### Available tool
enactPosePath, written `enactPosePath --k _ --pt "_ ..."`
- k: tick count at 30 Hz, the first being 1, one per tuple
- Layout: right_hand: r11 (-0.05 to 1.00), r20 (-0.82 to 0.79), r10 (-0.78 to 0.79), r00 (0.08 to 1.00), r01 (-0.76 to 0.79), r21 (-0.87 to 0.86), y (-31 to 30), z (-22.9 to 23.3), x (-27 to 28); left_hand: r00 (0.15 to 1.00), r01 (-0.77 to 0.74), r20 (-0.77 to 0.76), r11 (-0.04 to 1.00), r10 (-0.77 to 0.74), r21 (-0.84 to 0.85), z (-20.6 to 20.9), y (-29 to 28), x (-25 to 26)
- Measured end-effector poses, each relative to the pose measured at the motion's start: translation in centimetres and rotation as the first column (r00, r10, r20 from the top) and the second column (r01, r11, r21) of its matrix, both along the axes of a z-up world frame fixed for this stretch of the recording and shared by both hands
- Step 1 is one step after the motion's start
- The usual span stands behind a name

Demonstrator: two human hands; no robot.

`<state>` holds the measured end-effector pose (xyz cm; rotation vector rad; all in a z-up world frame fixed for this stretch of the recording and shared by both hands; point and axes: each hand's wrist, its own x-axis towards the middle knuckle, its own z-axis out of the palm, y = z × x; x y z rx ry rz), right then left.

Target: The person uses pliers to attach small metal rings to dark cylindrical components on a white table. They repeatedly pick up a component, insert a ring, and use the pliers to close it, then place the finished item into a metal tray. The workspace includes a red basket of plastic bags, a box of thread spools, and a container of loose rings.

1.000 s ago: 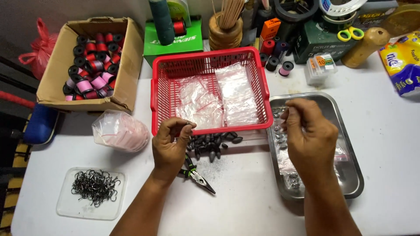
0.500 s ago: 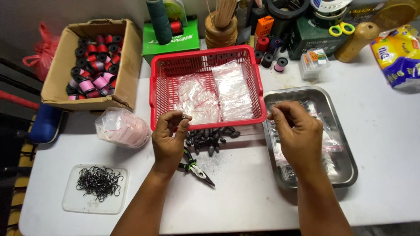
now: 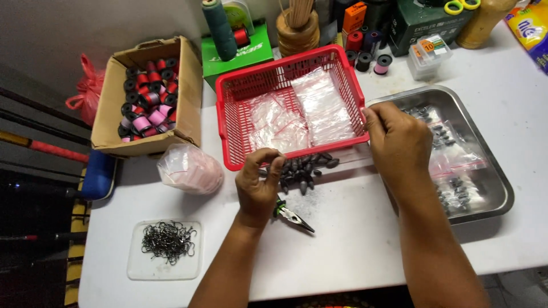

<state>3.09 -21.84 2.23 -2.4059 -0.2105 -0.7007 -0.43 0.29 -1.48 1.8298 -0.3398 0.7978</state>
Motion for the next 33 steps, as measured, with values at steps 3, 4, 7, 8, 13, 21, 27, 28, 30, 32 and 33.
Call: enactPosePath --k 3,4,7,8,13,21,27,28,30,32,33 --pt "0.995 -0.083 -0.039 0.996 0.032 -0.090 0.3 -0.8 0.2 1.000 -0.009 -0.001 1.000 0.009 -0.001 0.5 0.2 -0.1" --pt "0.995 -0.086 -0.040 0.995 0.032 -0.094 0.3 -1.2 0.0 1.000 -0.008 -0.005 1.000 0.008 -0.005 0.5 0.2 -0.3" --pt "0.997 0.019 -0.050 0.999 0.051 -0.057 0.4 -1.8 0.4 1.000 -0.007 0.023 1.000 0.007 0.001 0.7 0.3 0.0" --pt "0.994 0.067 -0.073 0.995 0.078 -0.075 0.3 -2.0 0.5 1.000 -0.005 0.031 1.000 0.005 0.011 0.6 0.3 0.1" --pt "0.958 0.026 -0.092 0.995 0.096 -0.270 0.9 -1.7 0.2 0.999 -0.006 0.040 1.000 0.005 0.022 0.4 0.3 0.2" --pt "0.948 -0.094 -0.006 0.996 -0.024 -0.316 1.4 0.3 -1.1 0.996 -0.011 0.089 0.997 0.005 0.072 0.6 0.3 0.0" --pt "0.995 0.463 0.029 0.886 0.020 -0.102 0.7 0.4 -2.9 0.992 0.067 0.092 0.979 -0.086 0.192 1.0 0.0 -0.4" --pt "0.994 0.467 0.037 0.883 0.015 -0.106 0.9 -0.7 -2.7 0.992 0.060 0.098 0.980 -0.080 0.188 1.2 -0.4 -0.2" --pt "0.981 0.317 0.193 0.929 -0.174 -0.087 1.8 -3.0 -2.4 0.994 0.035 0.102 0.995 -0.044 0.092 1.4 -0.8 -0.3" --pt "0.967 0.289 0.252 0.924 -0.229 -0.110 3.1 -2.1 -3.0 0.995 0.041 0.087 0.995 -0.048 0.087 1.4 -0.8 -0.4" --pt "0.953 0.269 0.297 0.916 -0.267 -0.142 3.4 -1.6 -3.2 0.994 0.061 0.085 0.995 -0.067 0.075 1.4 -1.0 -0.3"
